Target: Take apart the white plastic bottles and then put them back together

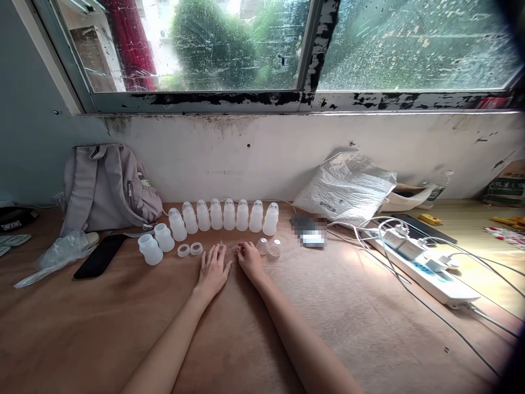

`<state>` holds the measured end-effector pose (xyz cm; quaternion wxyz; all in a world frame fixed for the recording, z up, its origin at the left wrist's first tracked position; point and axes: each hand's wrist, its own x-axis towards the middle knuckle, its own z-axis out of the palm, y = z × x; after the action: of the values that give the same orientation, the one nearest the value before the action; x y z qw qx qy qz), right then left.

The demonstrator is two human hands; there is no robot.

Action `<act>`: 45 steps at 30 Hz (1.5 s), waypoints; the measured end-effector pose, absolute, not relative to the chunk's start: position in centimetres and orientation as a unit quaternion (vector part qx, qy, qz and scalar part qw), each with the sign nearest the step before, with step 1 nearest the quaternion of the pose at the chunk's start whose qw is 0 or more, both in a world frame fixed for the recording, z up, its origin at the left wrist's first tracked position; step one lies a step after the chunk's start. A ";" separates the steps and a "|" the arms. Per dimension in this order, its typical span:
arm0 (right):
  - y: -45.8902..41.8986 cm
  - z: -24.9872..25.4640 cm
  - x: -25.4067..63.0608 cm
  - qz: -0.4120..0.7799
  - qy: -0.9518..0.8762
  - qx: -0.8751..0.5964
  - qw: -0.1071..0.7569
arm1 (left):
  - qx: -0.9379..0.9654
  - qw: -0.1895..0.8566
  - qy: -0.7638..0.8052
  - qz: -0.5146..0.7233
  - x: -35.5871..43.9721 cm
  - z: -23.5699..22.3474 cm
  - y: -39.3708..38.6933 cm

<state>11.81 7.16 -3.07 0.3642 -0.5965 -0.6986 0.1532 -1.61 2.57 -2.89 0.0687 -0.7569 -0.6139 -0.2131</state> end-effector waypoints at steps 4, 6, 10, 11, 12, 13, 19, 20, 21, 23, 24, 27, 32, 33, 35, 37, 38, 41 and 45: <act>6.9 -2.9 11.6 0.138 -0.714 -0.589 0.352 | -0.742 0.064 -0.634 -0.207 -2.1 -3.0 2.6; 6.9 -2.8 11.4 0.128 -0.724 -0.584 0.345 | -0.745 0.056 -0.633 -0.203 -2.2 -3.1 2.6; 6.9 -2.7 11.3 0.117 -0.726 -0.593 0.328 | -0.755 0.037 -0.624 -0.198 -2.1 -3.2 2.6; 6.9 -2.7 11.3 0.117 -0.726 -0.595 0.324 | -0.757 0.033 -0.623 -0.197 -2.1 -3.2 2.7; 6.9 -2.7 11.3 0.118 -0.726 -0.597 0.321 | -0.759 0.028 -0.620 -0.196 -2.2 -3.2 2.7; 6.9 -2.7 11.4 0.119 -0.727 -0.597 0.319 | -0.762 0.021 -0.617 -0.194 -2.2 -3.3 2.7; 6.8 -2.5 11.5 0.134 -0.726 -0.589 0.330 | -0.784 -0.024 -0.589 -0.193 -2.5 -3.0 2.8; 6.8 -2.4 11.5 0.137 -0.725 -0.588 0.331 | -0.788 -0.033 -0.584 -0.193 -2.5 -2.9 2.8; 6.8 -2.4 11.5 0.139 -0.724 -0.588 0.333 | -0.791 -0.041 -0.579 -0.193 -2.5 -2.8 2.8; 6.8 -2.3 11.5 0.142 -0.722 -0.590 0.334 | -0.797 -0.054 -0.570 -0.192 -2.4 -2.5 2.7; 6.8 -2.3 11.5 0.142 -0.720 -0.591 0.334 | -0.798 -0.057 -0.568 -0.192 -2.4 -2.5 2.7; 6.9 -2.3 11.4 0.139 -0.715 -0.595 0.339 | -0.797 -0.060 -0.568 -0.195 -2.3 -2.4 2.6; 6.9 -2.4 11.4 0.143 -0.712 -0.596 0.342 | -0.795 -0.060 -0.568 -0.202 -2.3 -2.6 2.7; 6.9 -2.4 11.4 0.143 -0.713 -0.596 0.342 | -0.796 -0.059 -0.567 -0.203 -2.4 -2.7 2.7; 6.9 -2.4 11.4 0.142 -0.713 -0.595 0.344 | -0.797 -0.056 -0.565 -0.206 -2.4 -2.7 2.7; 7.0 -2.5 11.4 0.142 -0.712 -0.592 0.349 | -0.797 -0.053 -0.564 -0.207 -2.4 -2.8 2.7; 7.0 -2.6 11.4 0.141 -0.712 -0.591 0.352 | -0.797 -0.052 -0.565 -0.207 -2.5 -2.8 2.7; 7.2 -2.9 11.4 0.141 -0.706 -0.586 0.373 | -0.794 -0.042 -0.567 -0.214 -2.3 -2.8 2.5; 7.5 -3.3 11.7 0.144 -0.688 -0.573 0.422 | -0.788 0.007 -0.557 -0.261 -2.3 -1.7 2.2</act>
<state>11.66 7.45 -3.27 0.4224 -0.5725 -0.6877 0.1442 -2.30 2.18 -1.72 0.0067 -0.7884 -0.5569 -0.2611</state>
